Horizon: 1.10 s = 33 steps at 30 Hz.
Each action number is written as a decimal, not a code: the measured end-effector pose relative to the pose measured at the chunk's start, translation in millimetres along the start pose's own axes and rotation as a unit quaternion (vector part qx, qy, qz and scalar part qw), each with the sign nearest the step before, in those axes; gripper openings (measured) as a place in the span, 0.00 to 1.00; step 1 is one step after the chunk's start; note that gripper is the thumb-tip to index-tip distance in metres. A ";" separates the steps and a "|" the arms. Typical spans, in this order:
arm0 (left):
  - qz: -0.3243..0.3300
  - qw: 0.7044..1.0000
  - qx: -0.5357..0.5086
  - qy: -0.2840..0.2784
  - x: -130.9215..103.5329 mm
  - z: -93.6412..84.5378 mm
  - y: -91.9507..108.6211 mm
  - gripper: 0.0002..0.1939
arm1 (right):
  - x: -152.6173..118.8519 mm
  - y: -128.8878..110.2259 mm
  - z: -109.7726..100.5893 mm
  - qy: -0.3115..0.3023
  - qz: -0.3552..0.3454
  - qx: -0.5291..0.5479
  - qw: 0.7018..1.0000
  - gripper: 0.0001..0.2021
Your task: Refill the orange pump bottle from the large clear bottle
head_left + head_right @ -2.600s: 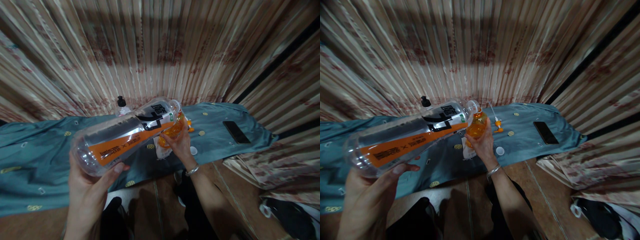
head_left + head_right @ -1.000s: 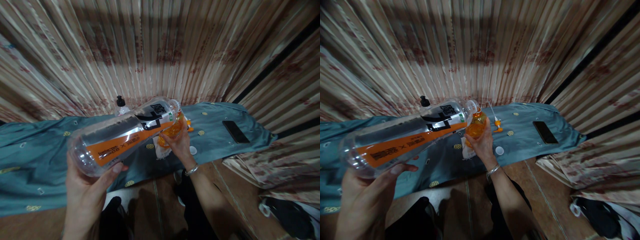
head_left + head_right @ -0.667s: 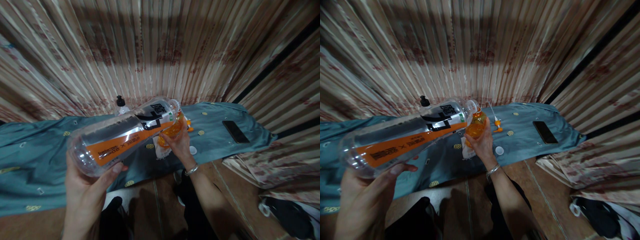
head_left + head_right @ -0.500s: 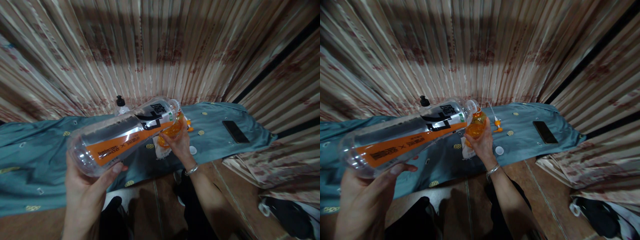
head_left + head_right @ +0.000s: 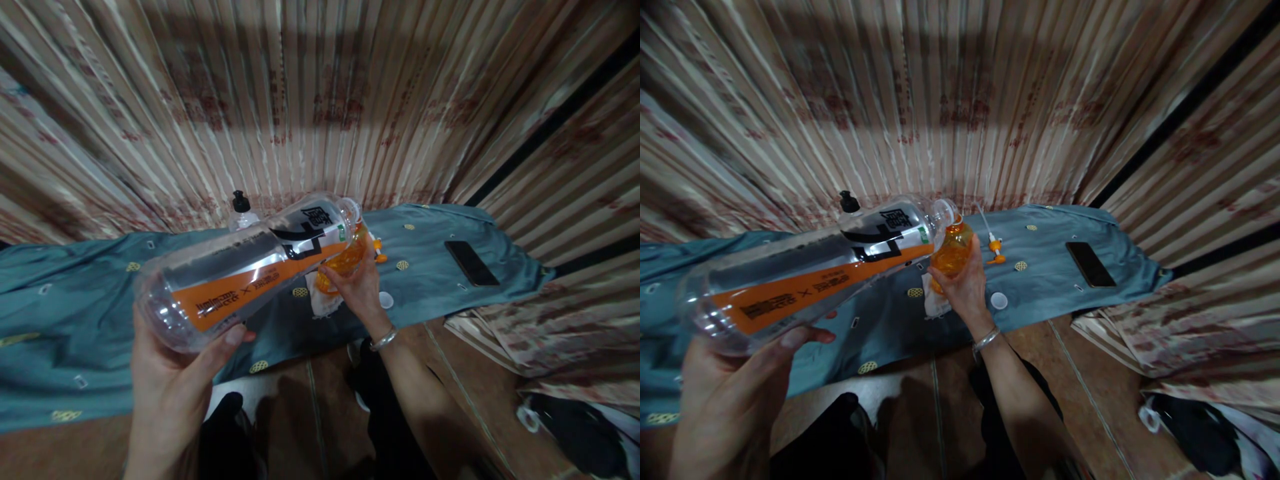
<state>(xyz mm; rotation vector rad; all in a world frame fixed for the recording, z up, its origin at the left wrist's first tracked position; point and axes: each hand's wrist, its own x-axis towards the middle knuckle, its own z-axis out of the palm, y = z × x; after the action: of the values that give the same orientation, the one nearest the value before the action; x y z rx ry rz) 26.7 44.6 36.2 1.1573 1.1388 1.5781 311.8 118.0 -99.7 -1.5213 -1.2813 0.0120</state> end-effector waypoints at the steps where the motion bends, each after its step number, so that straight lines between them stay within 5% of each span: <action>1: 0.002 1.000 0.000 -0.001 0.3 -0.4 -0.4 0.35 | 0.1 -0.4 0.0 -0.001 0.001 0.003 1.000 0.63; 7: -0.001 1.000 -0.016 -0.003 2.7 -2.5 -3.1 0.35 | 0.5 -0.6 -0.4 -0.001 -0.004 0.001 1.000 0.64; 15: -0.013 0.997 -0.072 0.036 4.4 16.9 0.1 0.33 | 1.4 1.5 -1.7 -0.012 -0.011 -0.008 1.000 0.67; 23: -0.020 0.993 -0.099 -0.053 15.7 -5.9 -31.5 0.27 | 3.6 2.4 -2.7 -0.019 -0.026 0.006 0.999 0.67; 27: -0.045 0.993 -0.111 -0.011 6.6 9.8 -26.8 0.35 | 3.8 4.1 -2.0 -0.022 -0.036 -0.005 0.999 0.68; 33: -0.073 0.985 -0.154 -0.007 1.0 20.7 -30.0 0.28 | 2.8 6.4 0.6 -0.016 -0.031 0.000 0.999 0.69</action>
<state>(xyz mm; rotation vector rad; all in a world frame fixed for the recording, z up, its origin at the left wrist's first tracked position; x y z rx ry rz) 50.0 56.1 10.7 0.8603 0.9088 1.5645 317.0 121.5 -102.7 -1.4855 -1.3534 -0.0043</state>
